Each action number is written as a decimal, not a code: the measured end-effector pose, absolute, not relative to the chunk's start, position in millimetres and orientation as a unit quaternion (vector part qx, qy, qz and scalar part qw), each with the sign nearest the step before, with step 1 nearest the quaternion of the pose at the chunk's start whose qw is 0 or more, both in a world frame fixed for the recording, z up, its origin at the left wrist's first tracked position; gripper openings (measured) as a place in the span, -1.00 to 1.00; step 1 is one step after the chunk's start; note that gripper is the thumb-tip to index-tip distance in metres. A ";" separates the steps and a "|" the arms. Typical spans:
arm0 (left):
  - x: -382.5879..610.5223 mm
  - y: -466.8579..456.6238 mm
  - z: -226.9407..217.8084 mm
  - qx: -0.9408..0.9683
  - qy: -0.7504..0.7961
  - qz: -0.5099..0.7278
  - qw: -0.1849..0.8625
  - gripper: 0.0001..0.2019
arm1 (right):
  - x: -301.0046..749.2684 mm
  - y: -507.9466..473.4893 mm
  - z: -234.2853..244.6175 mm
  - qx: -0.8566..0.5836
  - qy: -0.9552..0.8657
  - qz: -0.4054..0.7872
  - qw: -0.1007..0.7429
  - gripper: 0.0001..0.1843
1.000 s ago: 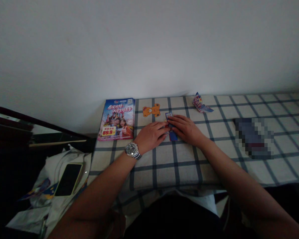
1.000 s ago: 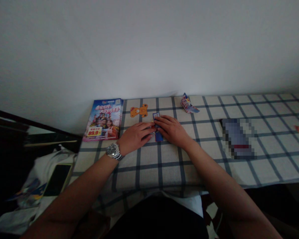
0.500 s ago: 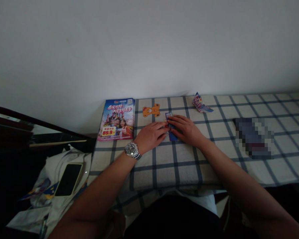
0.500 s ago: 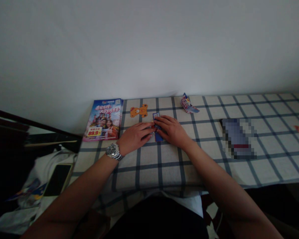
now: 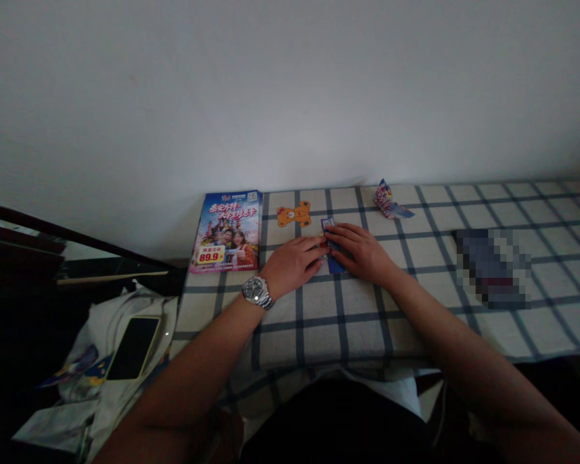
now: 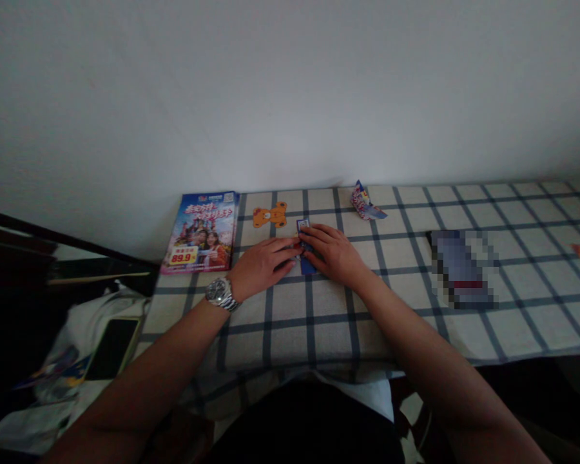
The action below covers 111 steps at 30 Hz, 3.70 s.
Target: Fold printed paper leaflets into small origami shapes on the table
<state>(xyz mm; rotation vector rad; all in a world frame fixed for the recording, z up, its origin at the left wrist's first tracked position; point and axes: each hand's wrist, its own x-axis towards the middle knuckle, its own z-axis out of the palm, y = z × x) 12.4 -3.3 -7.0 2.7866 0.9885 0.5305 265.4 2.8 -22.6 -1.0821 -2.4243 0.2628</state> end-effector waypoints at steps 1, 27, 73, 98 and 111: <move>12.3 -3.2 -7.1 0.925 0.328 0.177 0.069 -0.68 | 265.4 2.8 -22.4 -0.394 -0.883 0.096 0.235 -0.49; 12.9 -3.4 -7.1 0.926 0.328 0.177 0.066 -0.67 | 264.2 3.2 -23.1 -0.395 -0.885 0.085 0.231 -0.50; 21.2 -4.6 -3.0 0.914 0.358 0.177 0.074 -0.67 | 264.8 5.0 -20.7 -0.377 -0.875 0.109 0.284 -0.56; 35.2 -3.8 -7.8 0.889 0.404 0.215 0.037 -0.78 | 264.1 4.1 -18.5 -0.376 -0.878 0.112 0.276 -0.56; 36.4 -4.0 -5.1 0.884 0.415 0.209 0.045 -0.75 | 263.0 4.1 -16.4 -0.386 -0.868 0.129 0.285 -0.43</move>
